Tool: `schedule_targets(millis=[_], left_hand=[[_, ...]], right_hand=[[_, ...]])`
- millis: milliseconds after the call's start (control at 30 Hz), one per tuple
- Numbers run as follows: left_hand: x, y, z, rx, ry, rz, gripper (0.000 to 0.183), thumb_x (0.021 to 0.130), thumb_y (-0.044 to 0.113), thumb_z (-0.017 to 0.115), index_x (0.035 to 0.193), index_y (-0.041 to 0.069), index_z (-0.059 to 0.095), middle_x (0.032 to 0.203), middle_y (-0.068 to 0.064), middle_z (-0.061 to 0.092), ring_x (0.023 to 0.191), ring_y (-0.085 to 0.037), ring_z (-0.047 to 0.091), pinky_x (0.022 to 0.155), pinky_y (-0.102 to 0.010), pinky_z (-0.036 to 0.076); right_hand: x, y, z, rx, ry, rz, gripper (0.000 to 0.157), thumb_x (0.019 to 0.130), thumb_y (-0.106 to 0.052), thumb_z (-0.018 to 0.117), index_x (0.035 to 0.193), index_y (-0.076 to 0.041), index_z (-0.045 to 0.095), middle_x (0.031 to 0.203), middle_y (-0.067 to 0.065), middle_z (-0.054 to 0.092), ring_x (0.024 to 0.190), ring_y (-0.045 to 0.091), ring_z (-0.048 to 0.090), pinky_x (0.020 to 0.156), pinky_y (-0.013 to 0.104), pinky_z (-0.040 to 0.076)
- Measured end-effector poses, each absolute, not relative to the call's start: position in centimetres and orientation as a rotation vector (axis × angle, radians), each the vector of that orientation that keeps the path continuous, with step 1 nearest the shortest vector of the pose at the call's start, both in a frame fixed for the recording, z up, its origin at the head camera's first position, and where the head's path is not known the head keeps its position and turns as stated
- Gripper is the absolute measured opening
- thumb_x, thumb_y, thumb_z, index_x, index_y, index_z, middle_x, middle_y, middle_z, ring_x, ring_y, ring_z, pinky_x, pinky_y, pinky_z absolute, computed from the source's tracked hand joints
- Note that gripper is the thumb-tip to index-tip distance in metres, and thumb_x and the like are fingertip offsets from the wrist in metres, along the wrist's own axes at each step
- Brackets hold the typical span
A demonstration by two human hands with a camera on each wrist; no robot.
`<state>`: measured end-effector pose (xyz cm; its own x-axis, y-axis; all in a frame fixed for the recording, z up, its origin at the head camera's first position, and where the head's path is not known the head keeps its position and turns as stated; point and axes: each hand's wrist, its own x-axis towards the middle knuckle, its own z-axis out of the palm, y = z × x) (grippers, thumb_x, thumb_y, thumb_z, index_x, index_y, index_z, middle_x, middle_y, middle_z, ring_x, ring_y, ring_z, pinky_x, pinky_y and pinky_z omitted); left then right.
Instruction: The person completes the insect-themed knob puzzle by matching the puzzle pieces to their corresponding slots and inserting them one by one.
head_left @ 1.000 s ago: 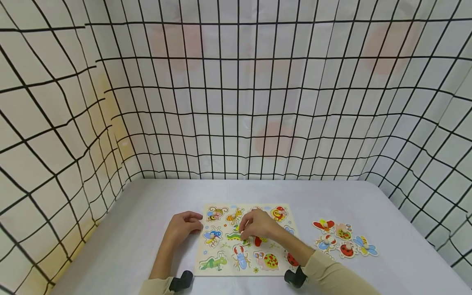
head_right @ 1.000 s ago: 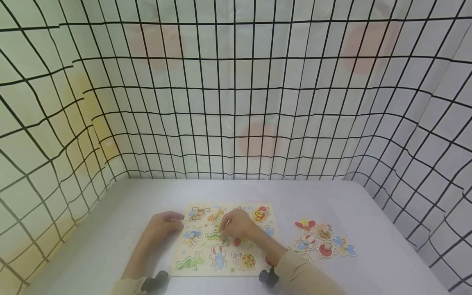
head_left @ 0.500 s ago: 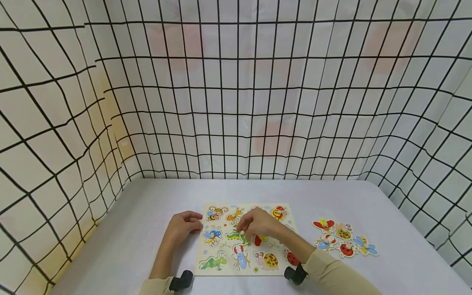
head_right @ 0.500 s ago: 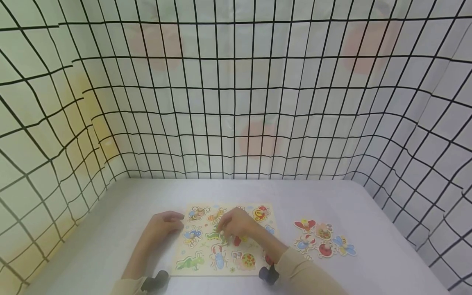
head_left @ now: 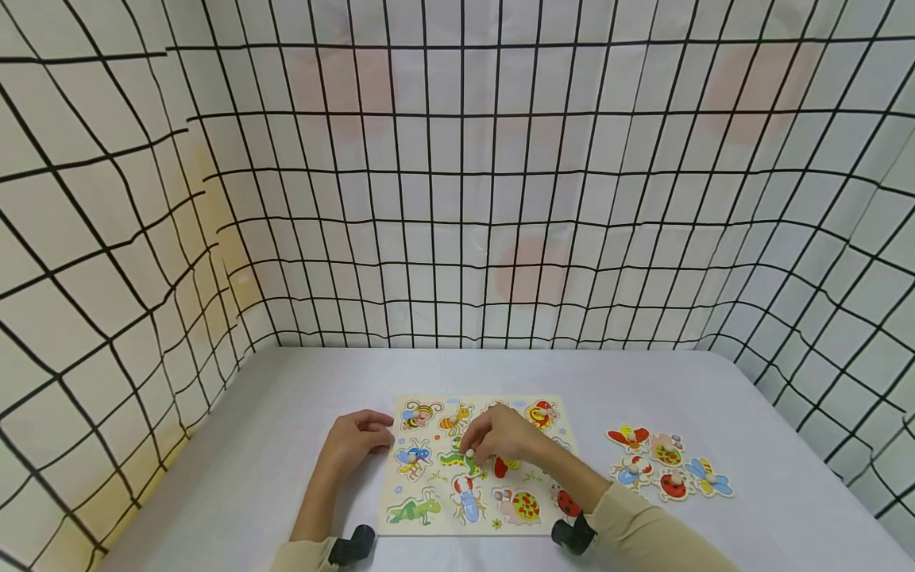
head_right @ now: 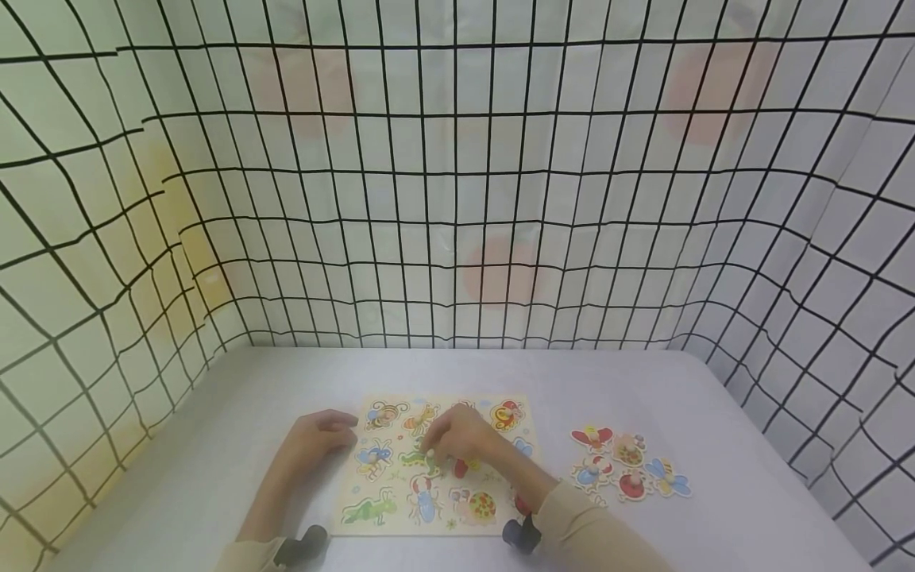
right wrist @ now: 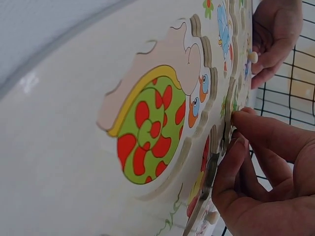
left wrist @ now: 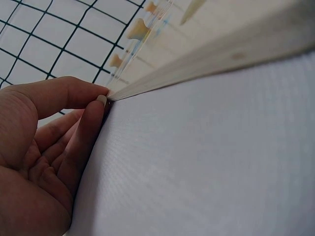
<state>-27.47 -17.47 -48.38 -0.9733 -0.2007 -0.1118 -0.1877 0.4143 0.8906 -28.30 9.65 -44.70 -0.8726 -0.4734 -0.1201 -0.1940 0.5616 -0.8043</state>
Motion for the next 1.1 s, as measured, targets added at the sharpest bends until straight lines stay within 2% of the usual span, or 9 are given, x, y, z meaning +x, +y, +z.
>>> schedule_targets(millis=[567,933,1100], left_hand=[[-27.72,-17.6,-48.6,0.357,-2.634,-1.653,0.023,0.083,0.011,0.077,0.106,0.007,0.074,0.083,-0.004,0.071,0.071,-0.018,0.063,0.067,-0.027,0.054],[-27.41,-17.58,-48.35,0.313,-2.609,-1.692,0.023,0.082,0.008,0.076,0.104,0.005,0.074,0.081,-0.003,0.072,0.07,-0.017,0.063,0.066,-0.026,0.054],[-27.22,-17.61,-48.29,0.282,-2.594,-1.714,0.023,0.082,0.007,0.075,0.104,0.004,0.074,0.08,-0.003,0.072,0.07,-0.016,0.064,0.066,-0.026,0.053]], right_hand=[[-28.72,9.4,-45.12,-0.585,2.466,-1.234,0.011,0.076,-0.005,0.084,0.082,-0.011,0.077,0.067,-0.002,0.065,0.059,0.011,0.053,0.055,0.025,0.044],[-28.57,9.07,-45.07,-0.61,2.474,-1.265,0.015,0.072,-0.006,0.087,0.08,-0.009,0.075,0.065,-0.003,0.066,0.055,0.011,0.053,0.051,0.023,0.042],[-28.35,8.96,-44.95,-0.608,2.485,-1.257,0.016,0.072,-0.007,0.087,0.081,-0.009,0.074,0.066,-0.001,0.068,0.058,0.011,0.055,0.053,0.023,0.043]])
